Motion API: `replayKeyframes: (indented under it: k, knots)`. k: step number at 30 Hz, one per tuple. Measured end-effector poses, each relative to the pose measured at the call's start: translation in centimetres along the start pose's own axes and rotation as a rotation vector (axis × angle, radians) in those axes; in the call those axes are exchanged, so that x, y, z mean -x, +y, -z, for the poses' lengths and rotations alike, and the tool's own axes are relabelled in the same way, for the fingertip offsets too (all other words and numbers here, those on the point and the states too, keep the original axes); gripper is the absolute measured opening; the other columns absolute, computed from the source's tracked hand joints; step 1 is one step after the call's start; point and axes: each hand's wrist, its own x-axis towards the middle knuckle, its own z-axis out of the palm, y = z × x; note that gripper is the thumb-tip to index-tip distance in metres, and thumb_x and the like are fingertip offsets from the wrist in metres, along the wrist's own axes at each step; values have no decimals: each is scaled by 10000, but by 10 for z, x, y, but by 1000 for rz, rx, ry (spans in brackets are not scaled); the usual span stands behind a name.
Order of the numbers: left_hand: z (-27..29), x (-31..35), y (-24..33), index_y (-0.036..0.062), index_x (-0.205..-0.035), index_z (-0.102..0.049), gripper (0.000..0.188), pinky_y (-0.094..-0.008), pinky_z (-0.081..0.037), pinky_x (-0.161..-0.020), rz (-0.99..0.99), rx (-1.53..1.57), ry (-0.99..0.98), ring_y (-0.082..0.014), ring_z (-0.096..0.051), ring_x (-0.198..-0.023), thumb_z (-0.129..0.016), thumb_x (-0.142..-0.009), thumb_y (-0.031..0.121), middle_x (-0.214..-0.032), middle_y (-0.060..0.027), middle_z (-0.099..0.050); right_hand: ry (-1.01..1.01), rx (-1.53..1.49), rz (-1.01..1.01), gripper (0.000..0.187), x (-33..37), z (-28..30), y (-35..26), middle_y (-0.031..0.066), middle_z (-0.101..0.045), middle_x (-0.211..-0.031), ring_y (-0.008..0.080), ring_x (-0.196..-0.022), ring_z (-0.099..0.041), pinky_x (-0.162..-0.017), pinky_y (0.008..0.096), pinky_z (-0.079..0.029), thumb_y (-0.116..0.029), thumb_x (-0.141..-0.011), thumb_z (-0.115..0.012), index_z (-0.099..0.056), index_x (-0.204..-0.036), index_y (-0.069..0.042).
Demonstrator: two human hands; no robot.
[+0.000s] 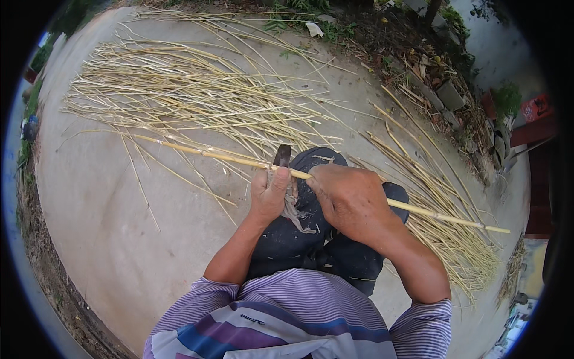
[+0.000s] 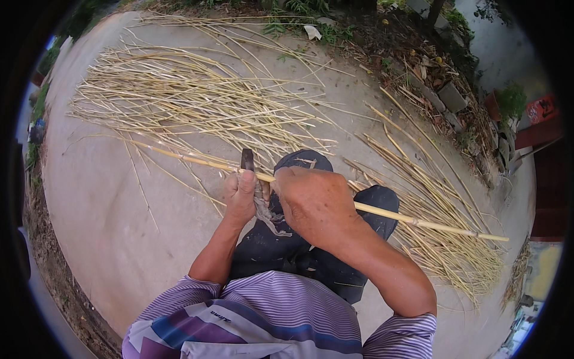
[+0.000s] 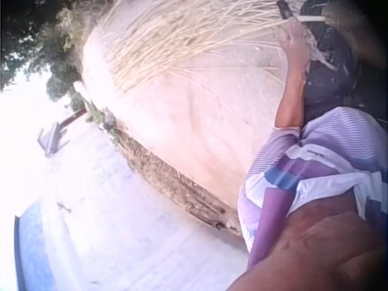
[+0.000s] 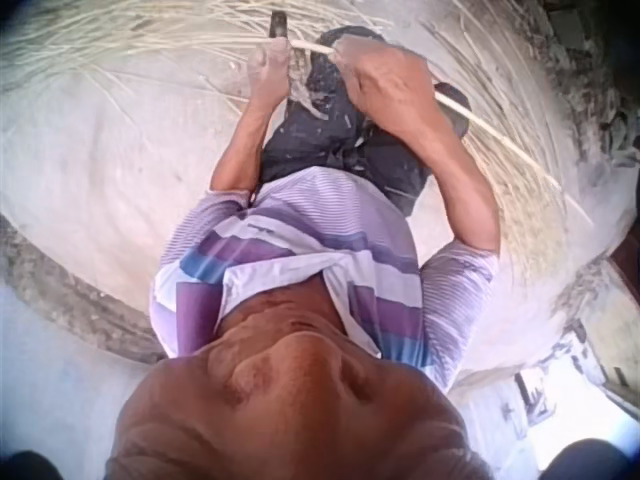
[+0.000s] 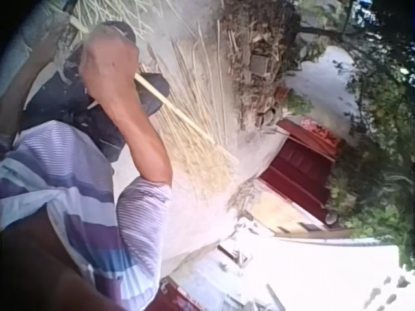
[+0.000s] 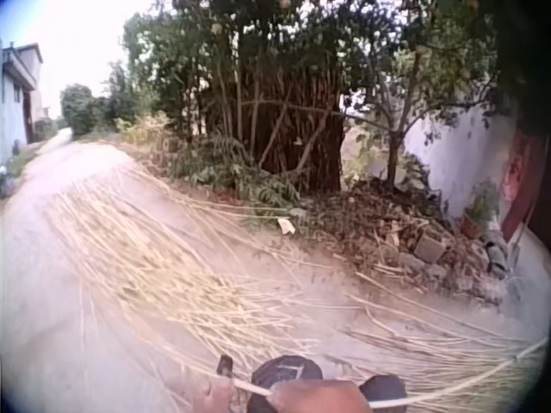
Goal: The person sits on the ground and uses a knife to peel the outer layer off long bamboo sticks. They repeatedly pick up sticks, scrape them with the blade, and place the processed sticks into a pile.
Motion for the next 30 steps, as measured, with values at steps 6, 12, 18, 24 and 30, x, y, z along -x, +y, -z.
replayKeyframes:
  k: [6,12,18,24,30]
  knots:
    - [38,-23,8,40,-755,-552,492,-256,-422,-434,62,31,31,-124,-532,-474,-532,-966,483,-588,-54,-554,-81,-13,-52,64,0,15,17,158,-616,-734,372,-692,-625,-574,460,-488,-100,-789,-590,-596,-787,-36]
    - [0,-5,6,36,-815,-548,448,-244,-437,-447,108,23,2,-121,-549,-504,-577,-951,463,-621,-54,-569,-15,-14,31,72,-6,-3,10,164,-606,-731,382,-683,-625,-582,456,-494,-100,-783,-594,-582,-771,-30]
    - [-2,6,-5,31,-828,-591,434,-243,-424,-518,71,-91,47,-83,-528,-591,-580,-955,446,-663,-11,-569,-51,-45,-14,173,-9,-10,6,145,-581,-699,371,-674,-598,-585,454,-463,-190,-892,-597,-575,-783,-57]
    - [25,-11,8,37,-831,-544,410,-242,-429,-472,131,38,201,-94,-528,-532,-551,-975,422,-613,-8,-537,-75,-33,-50,123,-6,-1,17,172,-617,-710,370,-692,-634,-582,465,-495,-144,-814,-590,-596,-766,-31]
    - [21,-5,-4,26,-800,-551,455,-242,-424,-433,100,-29,103,-104,-529,-481,-532,-978,445,-560,-29,-533,-32,42,5,160,-9,-23,14,147,-595,-705,367,-661,-604,-557,458,-464,-202,-873,-613,-591,-789,-68]
